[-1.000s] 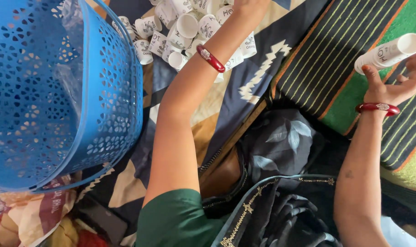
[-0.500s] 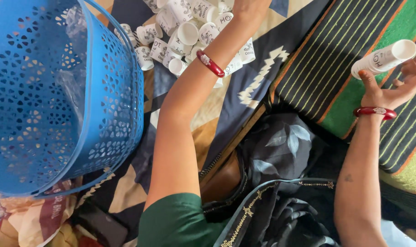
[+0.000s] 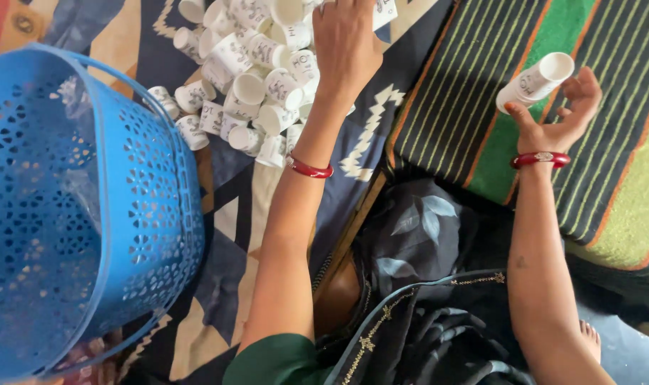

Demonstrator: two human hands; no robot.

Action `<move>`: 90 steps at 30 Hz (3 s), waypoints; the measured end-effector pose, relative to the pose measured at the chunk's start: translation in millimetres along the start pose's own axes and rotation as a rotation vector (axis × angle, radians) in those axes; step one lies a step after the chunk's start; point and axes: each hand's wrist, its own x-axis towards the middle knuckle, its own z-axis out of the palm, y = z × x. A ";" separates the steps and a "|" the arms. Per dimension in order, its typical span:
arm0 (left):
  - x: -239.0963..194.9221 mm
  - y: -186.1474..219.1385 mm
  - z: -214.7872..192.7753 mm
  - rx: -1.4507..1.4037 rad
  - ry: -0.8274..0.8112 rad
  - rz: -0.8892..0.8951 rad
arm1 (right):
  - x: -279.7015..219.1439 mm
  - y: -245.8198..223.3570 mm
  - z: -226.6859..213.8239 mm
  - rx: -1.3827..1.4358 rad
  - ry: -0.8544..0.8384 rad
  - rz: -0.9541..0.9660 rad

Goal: The person is stacking and packing small paper cups into plastic sleeves.

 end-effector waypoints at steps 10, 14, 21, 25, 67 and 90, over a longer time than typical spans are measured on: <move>-30.9 100.7 66.9 -1.555 -0.185 -0.588 | 0.5 -32.1 -1.9 0.058 0.003 0.041; -27.0 132.4 67.8 -1.737 -0.297 -0.884 | 1.1 -37.9 -2.8 0.042 -0.017 0.029; -14.4 176.4 62.0 -1.567 -0.301 -0.814 | 2.0 -45.5 -5.5 0.061 -0.010 0.021; -12.3 187.5 65.1 -1.357 -0.197 -0.568 | 3.9 -52.1 -6.9 0.064 -0.008 0.009; -27.0 181.1 42.8 -1.041 -0.237 -0.301 | 10.1 -47.6 -10.4 -0.003 -0.209 0.057; 7.9 -36.9 44.5 0.315 -0.501 -0.546 | 13.7 -54.4 -14.4 -0.010 -0.203 0.098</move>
